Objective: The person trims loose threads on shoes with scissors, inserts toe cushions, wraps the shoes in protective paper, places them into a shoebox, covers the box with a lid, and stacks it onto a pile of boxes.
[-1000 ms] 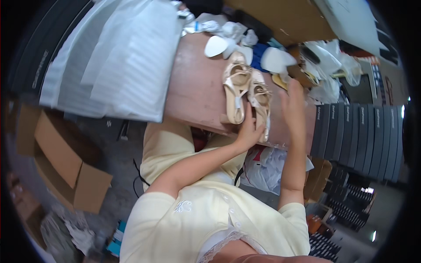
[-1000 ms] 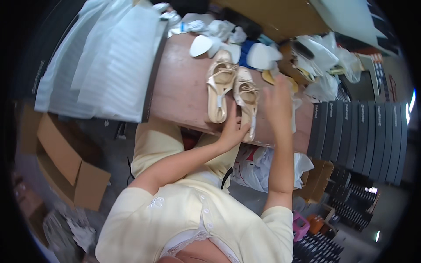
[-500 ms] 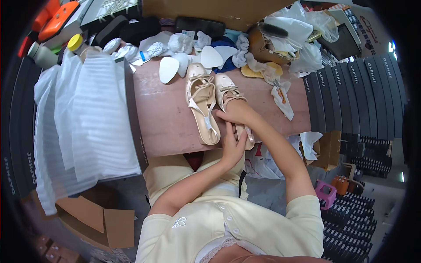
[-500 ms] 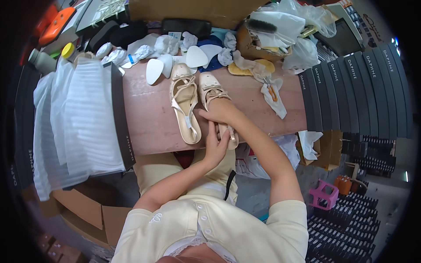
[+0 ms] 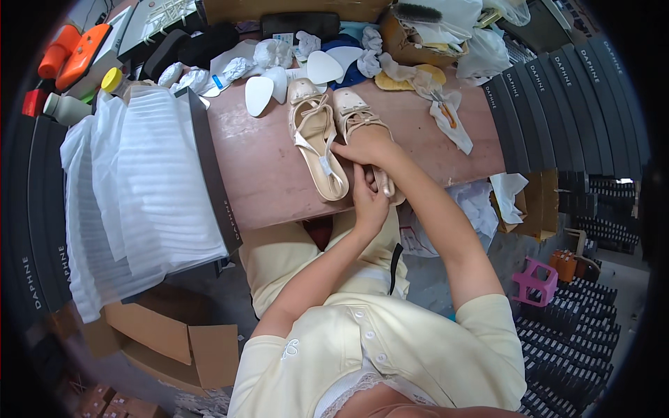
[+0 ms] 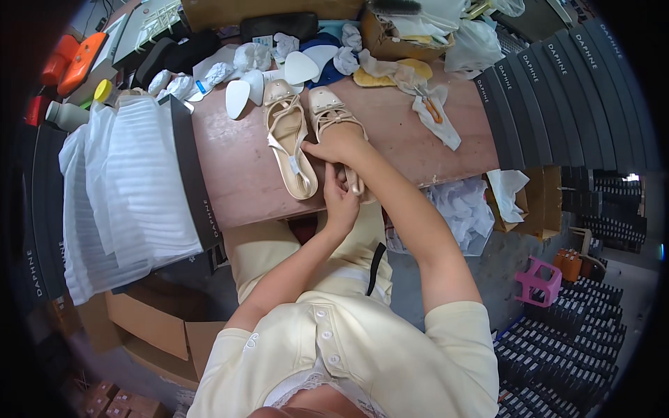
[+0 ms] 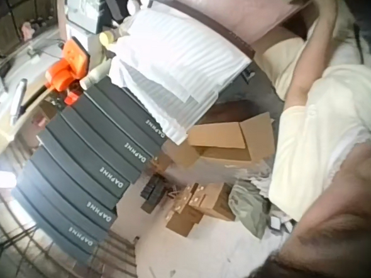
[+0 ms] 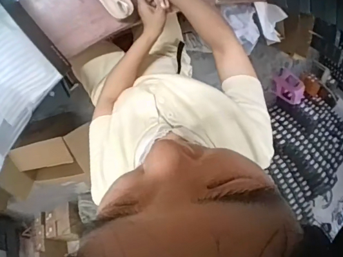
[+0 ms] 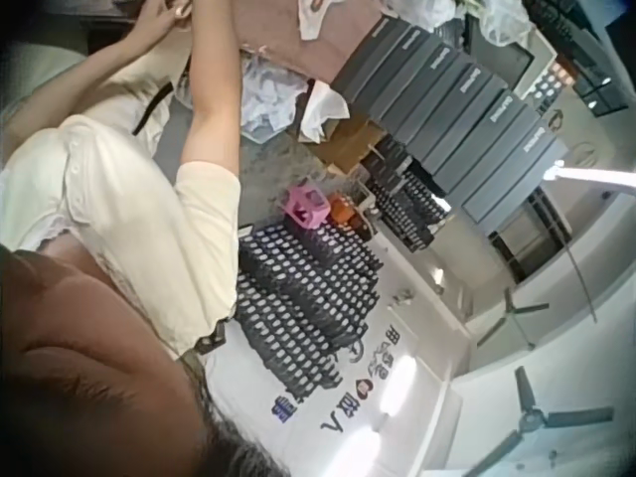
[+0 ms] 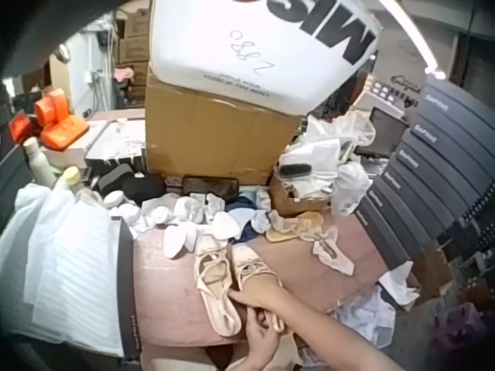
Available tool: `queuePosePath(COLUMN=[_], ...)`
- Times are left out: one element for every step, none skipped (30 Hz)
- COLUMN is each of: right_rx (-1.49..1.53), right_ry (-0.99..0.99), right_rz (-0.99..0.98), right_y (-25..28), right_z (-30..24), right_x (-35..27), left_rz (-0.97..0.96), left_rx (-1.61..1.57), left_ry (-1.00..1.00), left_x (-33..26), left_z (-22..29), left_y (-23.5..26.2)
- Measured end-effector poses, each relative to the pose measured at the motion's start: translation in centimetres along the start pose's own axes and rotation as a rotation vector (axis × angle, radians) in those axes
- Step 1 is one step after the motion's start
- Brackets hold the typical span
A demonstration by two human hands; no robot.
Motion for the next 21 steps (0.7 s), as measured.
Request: queuePosePath(right_rx=[-0.030, -0.026, -0.025, -0.025, -0.021, 0.011, 0.042, 0.043, 0.243, 0.435, 0.425, 0.422, 0.423, 0.425, 0.512, 0.596, 0.647, 0.662, 0.759, 0.856, 0.942], right_ry=[0.036, 0.039, 0.007, -0.025, -0.030, -0.028, -0.026, -0.037, 0.092, 0.225, 0.224, 0.161, 0.097, 0.087, 0.062, 0.032, 0.015, -0.003, 0.014, 0.045, 0.084], right_rz=[0.157, 0.164, 0.089, 0.014, 0.026, 0.031, 0.036, 0.049, 0.435, 0.819, 0.824, 0.986, 1.143, 1.147, 0.991, 0.832, 0.830, 0.835, 0.887, 0.934, 0.988], right_y=[0.3, 0.6, 0.8, 0.6, 0.6, 0.5, 0.3, -0.7, 0.2, 1.3, 0.7, 0.6, 0.3, -0.3, -1.7, -3.0, -3.6, -3.9, -4.0, -4.3, -4.3], right_z=[-0.1, -0.6, -0.9, -1.1, -1.1, -0.9, -0.7, 0.0, 0.3, 1.0, 1.1, 1.7, 2.2, 1.9, 1.3, 0.7, 0.6, 1.0, 2.0, 2.9, 4.2], right_x=[-0.5, -1.4, -2.3, -3.2, -3.9, -4.8, -5.7, -6.7, -8.2, -10.8, -12.1, -14.4, -16.5, -17.5, -17.1, -16.3, -16.0, -15.7, -15.4, -14.9, -14.6], left_rz=[0.014, 0.031, 0.103, 0.099, 0.081, 0.065, 0.056, 0.058, 0.062, 0.046, 0.086, 0.130, -0.009, -0.160, -0.230, -0.302, -0.173, -0.045, 0.078, 0.071, 0.144], left_rx=[0.017, 0.031, 0.179, 0.184, 0.222, 0.261, 0.265, 0.126, -0.020, -0.028, 0.275, 0.580, 0.650, 0.722, 0.659, 0.594, 0.658, 0.721, 0.812, 0.827, 0.660], left_ry=[-0.018, -0.033, -0.229, -0.235, -0.098, 0.038, 0.032, -0.031, -0.096, -0.102, -0.195, -0.281, -0.252, -0.223, -0.133, -0.039, -0.152, -0.266, -0.332, -0.326, -0.216], left_x=[0.1, 0.1, 0.2, 0.0, 0.2, 0.2, 0.1, -0.2, -0.3, -0.4, -1.3, -2.6, -4.7, -7.1, -9.4, -11.0, -11.1, -11.1, -10.1, -9.1, -7.5], left_z=[0.1, 0.0, 0.9, 0.8, 0.2, -0.5, -0.4, 0.9, 1.9, 2.0, 2.6, 3.1, 5.2, 8.0, 8.9, 9.3, 10.7, 12.0, 11.6, 11.6, 11.3], left_y=[-0.1, 0.1, 0.3, 0.7, 1.1, 1.4, 1.3, 0.8, 0.5, 0.6, 1.4, 2.2, 2.0, 1.7, 3.1, 4.2, 5.3, 6.2, 8.1, 8.6, 9.8])
Point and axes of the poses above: each hand's wrist, its own x-axis towards the middle knuckle, its own y-axis out of the back of the hand, z = x × y, the point moved 7 cm from there along x, towards the middle knuckle, and after that the axes turned 6 degrees about y, right-handed, at the moved point
